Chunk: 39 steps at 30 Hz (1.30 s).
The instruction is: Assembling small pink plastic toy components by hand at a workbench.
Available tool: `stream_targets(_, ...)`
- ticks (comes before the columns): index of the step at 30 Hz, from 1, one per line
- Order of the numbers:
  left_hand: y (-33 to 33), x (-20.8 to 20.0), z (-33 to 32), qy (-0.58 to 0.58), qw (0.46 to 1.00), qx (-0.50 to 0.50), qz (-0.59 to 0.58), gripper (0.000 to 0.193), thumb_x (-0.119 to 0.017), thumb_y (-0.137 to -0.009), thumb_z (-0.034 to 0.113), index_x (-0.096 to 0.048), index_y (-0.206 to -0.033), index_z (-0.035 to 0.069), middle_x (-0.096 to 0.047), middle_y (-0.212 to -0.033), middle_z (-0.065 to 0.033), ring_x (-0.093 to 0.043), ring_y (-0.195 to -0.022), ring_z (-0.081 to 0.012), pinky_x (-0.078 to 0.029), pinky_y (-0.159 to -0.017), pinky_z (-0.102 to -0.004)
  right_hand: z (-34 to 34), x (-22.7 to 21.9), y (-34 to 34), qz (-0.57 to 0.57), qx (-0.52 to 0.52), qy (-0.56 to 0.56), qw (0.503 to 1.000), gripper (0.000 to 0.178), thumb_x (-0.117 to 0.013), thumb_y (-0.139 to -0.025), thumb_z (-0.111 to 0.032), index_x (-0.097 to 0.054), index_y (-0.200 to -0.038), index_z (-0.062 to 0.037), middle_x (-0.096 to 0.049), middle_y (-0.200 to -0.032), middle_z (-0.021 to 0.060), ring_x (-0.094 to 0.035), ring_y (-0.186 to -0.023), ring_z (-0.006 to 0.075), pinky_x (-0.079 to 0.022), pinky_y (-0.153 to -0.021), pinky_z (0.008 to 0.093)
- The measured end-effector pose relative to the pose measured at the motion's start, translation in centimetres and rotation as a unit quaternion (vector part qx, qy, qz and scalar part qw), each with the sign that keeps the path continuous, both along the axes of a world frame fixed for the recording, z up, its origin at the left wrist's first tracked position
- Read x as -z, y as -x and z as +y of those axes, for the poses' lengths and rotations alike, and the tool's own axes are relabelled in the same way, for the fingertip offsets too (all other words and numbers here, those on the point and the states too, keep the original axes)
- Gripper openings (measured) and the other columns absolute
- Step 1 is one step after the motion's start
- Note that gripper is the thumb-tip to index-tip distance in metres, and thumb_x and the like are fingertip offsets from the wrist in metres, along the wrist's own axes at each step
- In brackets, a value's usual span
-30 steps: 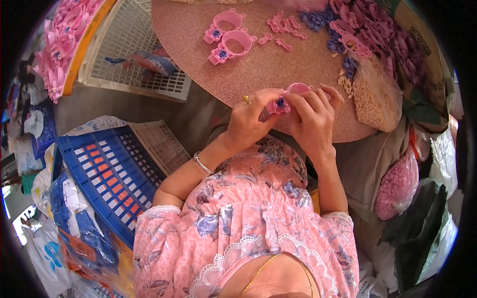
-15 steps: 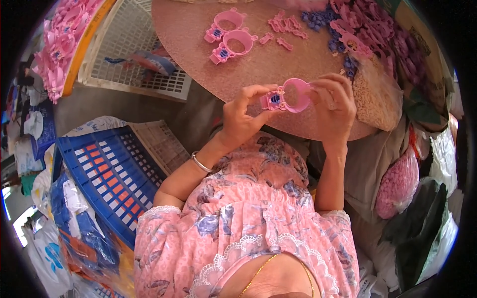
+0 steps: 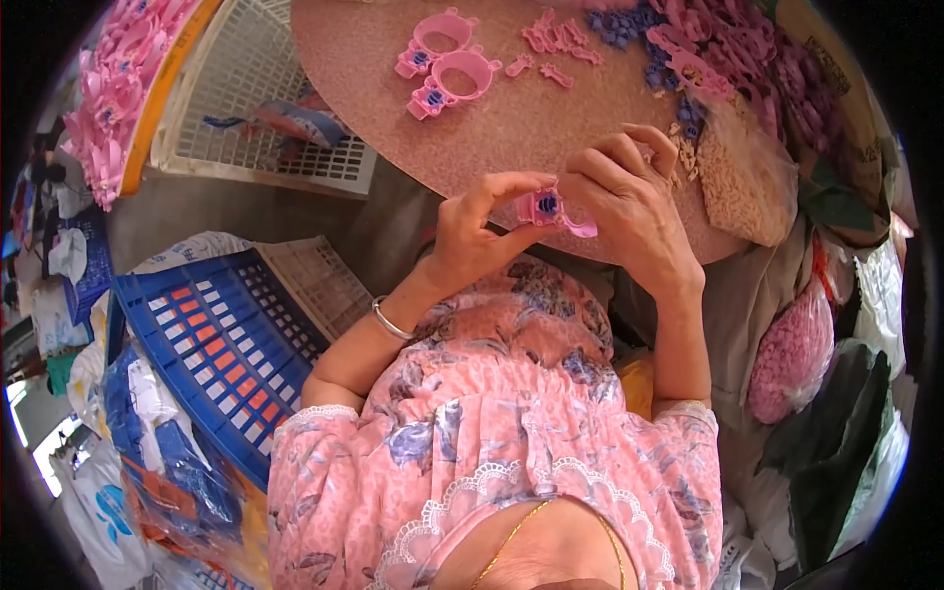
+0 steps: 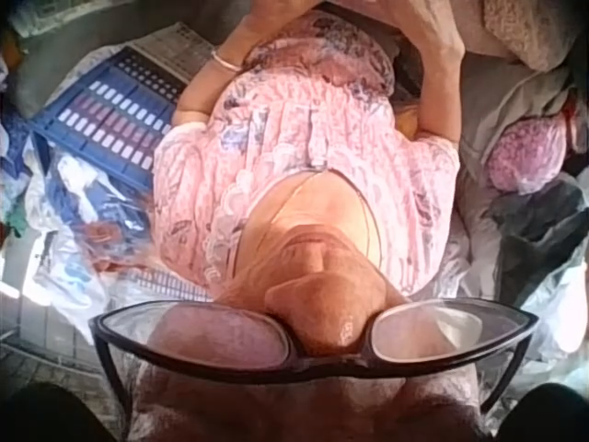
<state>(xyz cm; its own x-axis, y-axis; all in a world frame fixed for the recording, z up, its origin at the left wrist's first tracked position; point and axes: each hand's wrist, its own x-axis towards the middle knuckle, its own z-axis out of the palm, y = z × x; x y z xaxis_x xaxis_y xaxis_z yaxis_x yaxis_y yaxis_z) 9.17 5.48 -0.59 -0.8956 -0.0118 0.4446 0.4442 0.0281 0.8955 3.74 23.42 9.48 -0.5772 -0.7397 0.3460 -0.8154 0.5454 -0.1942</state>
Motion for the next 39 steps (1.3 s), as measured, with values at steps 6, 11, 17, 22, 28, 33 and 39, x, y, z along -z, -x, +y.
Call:
stream_targets(6,0.7,-0.3,1.3,0.121,0.98,-0.101,0.12,0.041,-0.081,-0.076,0.006,-0.059,-0.11,0.003,-0.069,-0.114,-0.0147,-0.069,-0.106,-0.0263,-0.055,-0.087,-0.0338,-1.2,2.8,-1.4,-0.006,0.116,0.064,0.991,0.021,-0.068,-0.071,-0.006,-0.067,-0.091,-0.0109,-0.061,-0.089,0.0022,-0.059,-0.095,0.0209,-0.034,-0.099,0.0393)
stream_targets(11,1.3,1.0,2.1,0.033,0.992,-0.124,0.02,0.042,-0.08,-0.076,0.004,-0.059,-0.112,0.004,-0.068,-0.117,-0.0154,-0.067,-0.108,-0.0257,-0.055,-0.088,-0.0349,-1.6,4.5,-1.5,0.033,0.245,0.174,0.953,0.022,-0.068,-0.084,-0.003,-0.068,-0.105,-0.0061,-0.068,-0.099,0.0087,-0.064,-0.097,0.0245,-0.041,-0.096,0.038)
stream_targets(17,1.7,1.1,1.1,0.004,0.993,-0.12,-0.008,0.05,-0.083,-0.074,0.009,-0.059,-0.118,0.004,-0.068,-0.12,-0.0126,-0.067,-0.108,-0.026,-0.054,-0.091,-0.0355,0.7,6.7,-0.9,-0.267,0.289,0.387,0.834,0.038,-0.055,-0.101,-0.015,-0.052,-0.138,-0.0055,-0.065,-0.113,0.0077,-0.062,-0.099,0.015,-0.049,-0.087,0.0277)
stream_targets(22,2.3,-1.0,0.4,0.268,0.948,-0.127,0.118,0.053,-0.08,-0.075,0.004,-0.059,-0.124,0.0,-0.062,-0.129,-0.0162,-0.063,-0.116,-0.0317,-0.053,-0.095,-0.0378,-0.6,8.0,-0.5,-0.492,0.241,0.533,0.644,0.046,-0.064,-0.097,-0.017,-0.048,-0.136,0.0006,-0.064,-0.103,0.0042,-0.059,-0.091,0.0083,-0.049,-0.079,0.0223)
stream_targets(28,3.9,-0.8,-0.6,0.424,0.882,-0.052,0.2,0.056,-0.074,-0.075,0.004,-0.059,-0.129,0.0,-0.06,-0.132,-0.0169,-0.056,-0.125,-0.0361,-0.05,-0.099,-0.0405,-0.1,8.0,0.4,-0.446,0.264,0.459,0.721,0.041,-0.062,-0.098,-0.017,-0.051,-0.134,0.0003,-0.066,-0.106,0.0062,-0.064,-0.092,0.0113,-0.052,-0.077,0.0233)
stream_targets(33,4.4,-1.6,-1.0,0.399,0.898,-0.082,0.165,0.05,-0.068,-0.077,0.001,-0.06,-0.127,-0.002,-0.062,-0.129,-0.0177,-0.061,-0.117,-0.0355,-0.051,-0.098,-0.04,-0.5,5.6,1.9,-0.505,0.229,0.482,0.678,0.041,-0.061,-0.098,-0.017,-0.05,-0.135,-0.0004,-0.067,-0.106,0.0067,-0.065,-0.093,0.0122,-0.052,-0.075,0.0244)
stream_targets(39,7.0,-3.9,-2.2,-0.399,0.866,0.021,-0.3,0.024,-0.063,-0.095,0.007,-0.064,-0.118,0.0,-0.069,-0.107,-0.0099,-0.068,-0.096,-0.0186,-0.057,-0.092,-0.0354,0.0,7.4,7.7,-0.145,0.241,0.217,0.935,0.032,-0.069,-0.086,-0.005,-0.065,-0.117,-0.0022,-0.068,-0.106,0.0135,-0.069,-0.089,0.0224,-0.054,-0.078,0.0295)
